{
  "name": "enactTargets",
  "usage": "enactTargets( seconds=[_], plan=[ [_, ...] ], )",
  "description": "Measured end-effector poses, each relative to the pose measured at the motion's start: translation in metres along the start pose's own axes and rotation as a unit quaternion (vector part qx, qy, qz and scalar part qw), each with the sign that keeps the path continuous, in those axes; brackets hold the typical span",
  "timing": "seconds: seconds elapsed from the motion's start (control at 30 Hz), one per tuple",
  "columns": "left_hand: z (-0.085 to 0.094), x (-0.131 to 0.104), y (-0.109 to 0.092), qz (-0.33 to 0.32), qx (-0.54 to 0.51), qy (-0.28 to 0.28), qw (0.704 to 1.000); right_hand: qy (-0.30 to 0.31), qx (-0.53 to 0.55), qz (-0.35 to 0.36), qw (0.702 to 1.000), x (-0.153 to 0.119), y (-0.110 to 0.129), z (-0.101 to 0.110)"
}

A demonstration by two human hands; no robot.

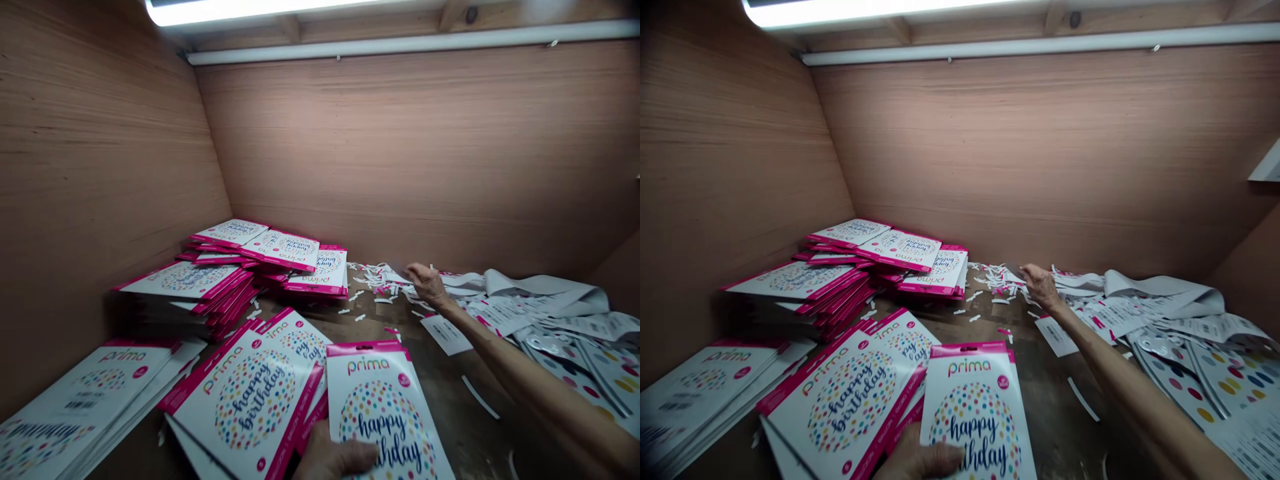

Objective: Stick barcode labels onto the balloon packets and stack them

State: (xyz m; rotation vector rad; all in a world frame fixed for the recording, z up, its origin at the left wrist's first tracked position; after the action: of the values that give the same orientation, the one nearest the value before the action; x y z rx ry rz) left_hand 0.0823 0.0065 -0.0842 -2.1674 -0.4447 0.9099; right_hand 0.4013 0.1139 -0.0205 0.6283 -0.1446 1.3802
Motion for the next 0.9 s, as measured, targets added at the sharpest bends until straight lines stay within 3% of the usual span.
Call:
enactTargets(
  seconds=[0.07, 0.13, 0.23, 0.33, 0.47, 0.6, 0.77, 0.83, 0.9],
  plan=[
    [-0.01, -0.006, -0.003, 0.018, -0.041, -0.007, 0.999, -0.012, 0.033, 0.013, 0.999, -0.016, 0.033, 0.033],
    [-0.018, -0.01, -0.006, 0.023, -0.064, -0.014, 0.998, 0.028, 0.074, 0.045, 0.996, -0.04, 0.069, 0.063],
    [-0.023, -0.014, -0.007, 0.017, -0.072, -0.006, 0.997, 0.256, 0.146, 0.112, 0.949, -0.087, 0.114, 0.082],
    [-0.022, -0.015, -0.006, -0.005, -0.058, -0.005, 0.998, 0.346, 0.125, 0.081, 0.926, -0.125, 0.133, 0.073],
    [-0.019, -0.014, -0.004, -0.029, -0.045, -0.014, 0.998, 0.34, 0.126, 0.015, 0.932, -0.145, 0.138, 0.046],
    [-0.023, -0.016, -0.001, -0.043, -0.038, -0.013, 0.998, 0.306, 0.121, 0.017, 0.944, -0.151, 0.15, 0.039],
    [-0.032, -0.036, -0.008, -0.151, -0.016, -0.044, 0.987, 0.249, 0.158, 0.026, 0.955, -0.164, 0.153, 0.063],
    [-0.036, -0.05, -0.023, -0.201, 0.031, -0.038, 0.978, 0.214, 0.207, 0.024, 0.954, -0.173, 0.145, 0.076],
    [-0.041, -0.063, -0.046, -0.211, 0.134, -0.013, 0.968, 0.205, 0.276, 0.012, 0.939, -0.186, 0.135, 0.086]
  ],
)
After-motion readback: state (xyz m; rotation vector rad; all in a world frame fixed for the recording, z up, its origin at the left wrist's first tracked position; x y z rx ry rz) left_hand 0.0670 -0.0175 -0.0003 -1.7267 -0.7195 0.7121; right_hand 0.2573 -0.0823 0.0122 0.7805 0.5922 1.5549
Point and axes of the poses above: each hand's wrist, its own x-axis towards the middle knuckle, its own z-axis out of the back of the hand, y = z × x, the point moved 2 cm from there along x, towards the middle knuckle, and after that the axes turned 11 degrees about x, right-handed, at the moved point
